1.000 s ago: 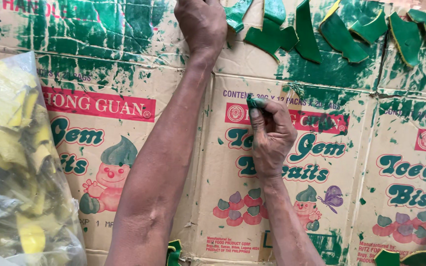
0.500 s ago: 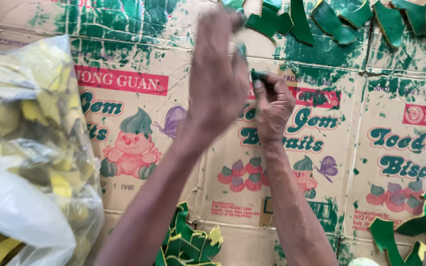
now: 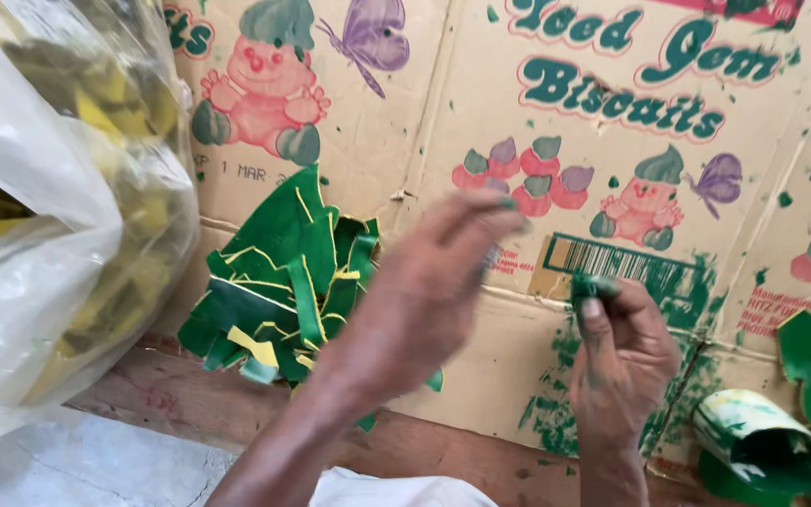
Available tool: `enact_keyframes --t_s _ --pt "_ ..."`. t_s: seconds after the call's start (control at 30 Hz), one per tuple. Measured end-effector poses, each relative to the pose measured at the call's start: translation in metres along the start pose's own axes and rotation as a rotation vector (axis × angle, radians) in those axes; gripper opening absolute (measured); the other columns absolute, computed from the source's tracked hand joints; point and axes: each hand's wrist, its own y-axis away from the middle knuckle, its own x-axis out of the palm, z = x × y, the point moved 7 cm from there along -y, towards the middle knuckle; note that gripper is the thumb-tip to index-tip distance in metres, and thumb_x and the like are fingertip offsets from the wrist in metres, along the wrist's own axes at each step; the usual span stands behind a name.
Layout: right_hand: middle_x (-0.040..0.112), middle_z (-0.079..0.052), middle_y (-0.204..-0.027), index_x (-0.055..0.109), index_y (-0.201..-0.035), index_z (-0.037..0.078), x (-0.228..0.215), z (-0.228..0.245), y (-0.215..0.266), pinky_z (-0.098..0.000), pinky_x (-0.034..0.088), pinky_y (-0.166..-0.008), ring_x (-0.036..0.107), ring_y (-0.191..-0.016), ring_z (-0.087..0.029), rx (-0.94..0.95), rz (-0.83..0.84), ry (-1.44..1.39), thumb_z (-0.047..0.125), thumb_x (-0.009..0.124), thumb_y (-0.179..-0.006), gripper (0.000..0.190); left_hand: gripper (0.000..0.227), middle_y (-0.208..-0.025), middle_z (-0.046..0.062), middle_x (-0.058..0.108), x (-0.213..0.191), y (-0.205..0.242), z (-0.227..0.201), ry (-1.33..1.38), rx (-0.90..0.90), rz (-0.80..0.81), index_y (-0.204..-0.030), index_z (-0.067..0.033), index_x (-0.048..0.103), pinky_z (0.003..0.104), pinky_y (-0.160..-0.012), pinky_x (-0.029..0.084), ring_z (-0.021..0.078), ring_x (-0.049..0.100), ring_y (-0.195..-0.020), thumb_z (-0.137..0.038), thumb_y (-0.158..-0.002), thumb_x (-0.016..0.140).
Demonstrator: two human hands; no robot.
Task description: The person repeatedly picks up green leaf-shaped pieces and applies green paint to their edges using a small brush. Painted pieces are placed on a cardboard surface to dry while unpainted pieces are kept in a pile.
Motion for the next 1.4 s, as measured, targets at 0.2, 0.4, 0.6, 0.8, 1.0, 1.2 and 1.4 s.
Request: enact_keyframes --t_s 0.2,0.4,0.6,0.8,1.0,1.2,1.4 --pt "0.064 -0.006 -0.117 0.067 -0.117 -0.005 -0.001 0.006 0.045 -0.0204 0.050 -0.088 0.060 -0.102 -0.009 0.017 0.053 0.164 -0.008 0.064 -0.100 0.017 0.037 -0.119 0.014 0.064 -0.024 0.041 -0.011 -0.259 -0.019 0.041 -0.121 -0.0029 0.066 0.040 -0.092 0.056 0.0321 0.067 -0.111 0.009 -0.086 0.063" --pt "0.064 -0.007 -0.118 0.068 -0.115 -0.003 -0.010 0.003 0.081 -0.0178 0.049 -0.081 0.059 -0.095 -0.005 -0.107 0.074 0.181 -0.006 0.068 -0.099 0.017 0.029 -0.106 0.013 0.059 0.032 0.084 0.007 -0.480 0.022 0.453 -0.096 -0.0075 0.073 0.043 -0.092 0.044 0.0321 0.053 -0.111 0.002 -0.069 0.068" --pt "0.063 -0.007 -0.112 0.069 -0.118 -0.003 -0.017 0.008 0.111 -0.0151 0.045 -0.072 0.048 -0.080 0.000 -0.261 -0.009 0.325 -0.010 0.070 -0.099 0.020 0.013 -0.103 0.009 0.062 0.025 0.102 0.005 -0.500 0.223 0.315 -0.081 -0.0103 0.071 0.042 -0.095 0.043 0.0289 0.054 -0.112 -0.004 -0.071 0.069" --pt "0.062 -0.006 -0.119 0.066 -0.115 -0.004 -0.045 0.017 0.129 -0.0156 0.050 -0.087 0.059 -0.097 -0.005 -0.373 -0.089 0.228 -0.011 0.069 -0.102 0.016 0.019 -0.096 0.010 0.068 0.023 0.094 -0.025 -0.266 0.403 0.037 -0.104 -0.0035 0.071 0.044 -0.082 0.053 0.0307 0.065 -0.095 0.004 -0.087 0.065" --pt "0.064 -0.008 -0.116 0.064 -0.115 -0.003 -0.063 0.017 0.131 -0.0180 0.053 -0.086 0.061 -0.098 -0.007 -0.357 -0.111 0.280 -0.011 0.068 -0.100 0.018 0.025 -0.102 0.010 0.069 0.061 0.060 -0.030 -0.063 0.496 -0.015 -0.115 -0.0046 0.071 0.039 -0.083 0.058 0.0269 0.070 -0.097 0.010 -0.095 0.064" --pt "0.063 -0.010 -0.117 0.064 -0.113 -0.005 -0.070 0.048 0.131 -0.0169 0.053 -0.087 0.062 -0.101 -0.008 -0.423 -0.172 0.326 -0.012 0.068 -0.100 0.016 0.028 -0.109 0.008 0.068 0.041 0.025 -0.049 0.058 0.644 -0.221 -0.121 -0.0048 0.068 0.033 -0.085 0.061 0.0221 0.073 -0.099 0.014 -0.100 0.062" --pt "0.067 -0.013 -0.118 0.067 -0.119 -0.003 -0.086 0.073 0.146 -0.0234 0.058 -0.096 0.063 -0.102 -0.012 -0.560 -0.230 0.223 -0.005 0.075 -0.108 0.014 0.026 -0.109 0.009 0.070 0.026 0.020 -0.066 0.278 0.498 -0.342 -0.122 -0.0048 0.064 0.023 -0.061 0.057 0.0196 0.074 -0.090 0.011 -0.102 0.067"
